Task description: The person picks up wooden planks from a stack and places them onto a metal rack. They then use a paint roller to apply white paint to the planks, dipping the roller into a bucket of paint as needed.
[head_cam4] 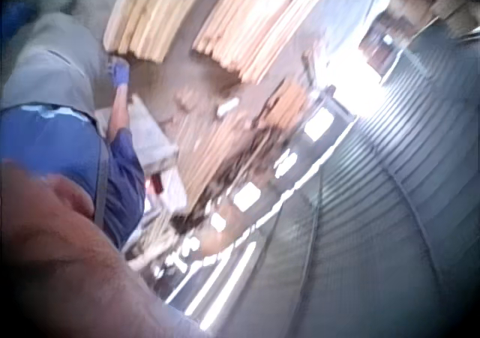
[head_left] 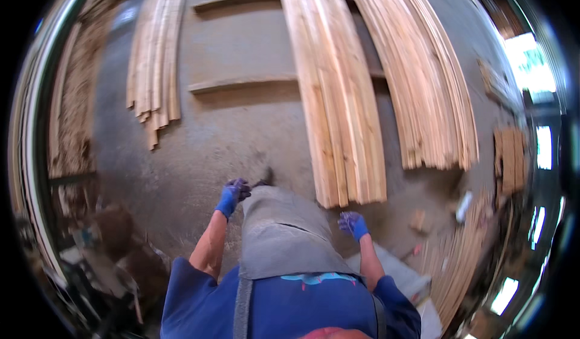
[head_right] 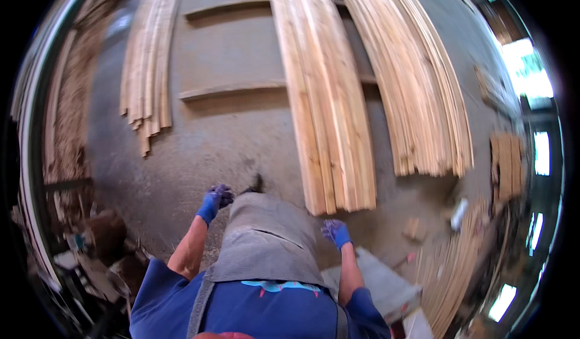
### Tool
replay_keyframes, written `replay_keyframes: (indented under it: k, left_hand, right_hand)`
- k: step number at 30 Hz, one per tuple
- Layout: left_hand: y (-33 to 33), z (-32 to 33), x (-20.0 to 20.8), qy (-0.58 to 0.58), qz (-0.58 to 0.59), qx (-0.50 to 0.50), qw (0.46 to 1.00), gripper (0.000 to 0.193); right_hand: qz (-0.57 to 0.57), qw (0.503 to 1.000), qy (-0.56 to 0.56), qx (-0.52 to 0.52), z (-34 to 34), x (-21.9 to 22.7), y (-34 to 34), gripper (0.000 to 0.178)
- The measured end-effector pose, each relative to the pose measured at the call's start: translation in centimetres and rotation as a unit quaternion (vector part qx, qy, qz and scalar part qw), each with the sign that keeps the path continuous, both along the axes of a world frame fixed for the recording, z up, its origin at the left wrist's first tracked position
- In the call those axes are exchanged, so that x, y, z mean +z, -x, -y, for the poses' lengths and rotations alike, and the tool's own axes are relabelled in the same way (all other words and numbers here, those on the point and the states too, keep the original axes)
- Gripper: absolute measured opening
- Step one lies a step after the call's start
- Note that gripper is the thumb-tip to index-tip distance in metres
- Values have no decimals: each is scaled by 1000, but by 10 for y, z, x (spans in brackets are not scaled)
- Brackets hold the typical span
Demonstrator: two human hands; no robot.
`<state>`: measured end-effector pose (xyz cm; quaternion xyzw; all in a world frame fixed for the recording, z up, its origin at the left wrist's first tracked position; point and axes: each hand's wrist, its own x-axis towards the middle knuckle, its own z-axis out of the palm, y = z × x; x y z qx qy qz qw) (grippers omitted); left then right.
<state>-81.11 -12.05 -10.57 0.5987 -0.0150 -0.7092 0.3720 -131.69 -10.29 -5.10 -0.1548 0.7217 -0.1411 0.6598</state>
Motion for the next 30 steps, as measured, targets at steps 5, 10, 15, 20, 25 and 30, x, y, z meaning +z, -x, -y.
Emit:
replay_keyframes:
  k: [5,10,15,20,25,30]
  left_hand:
    - [49,23,20,-62,14,-83,995,32]
    - [121,36,8,-57,34,-131,989,33]
    - [219,53,-17,-95,88,-207,970,33]
    - [311,66,-36,-80,78,-312,943,30]
    - [364,111,-53,-33,119,-354,927,32]
    - [381,181,-133,-73,75,-342,934,32]
  right_hand:
    - [30,999,-31,-16,-43,-7,19,25]
    - [45,994,-74,66,-59,-67,35,22]
    - [47,998,-46,-8,-47,-131,74,21]
    - [36,978,-52,-200,-34,-152,142,22]
    - [33,963,-26,-266,-21,-166,190,33]
    - [-27,941,-79,-327,6,-202,195,45]
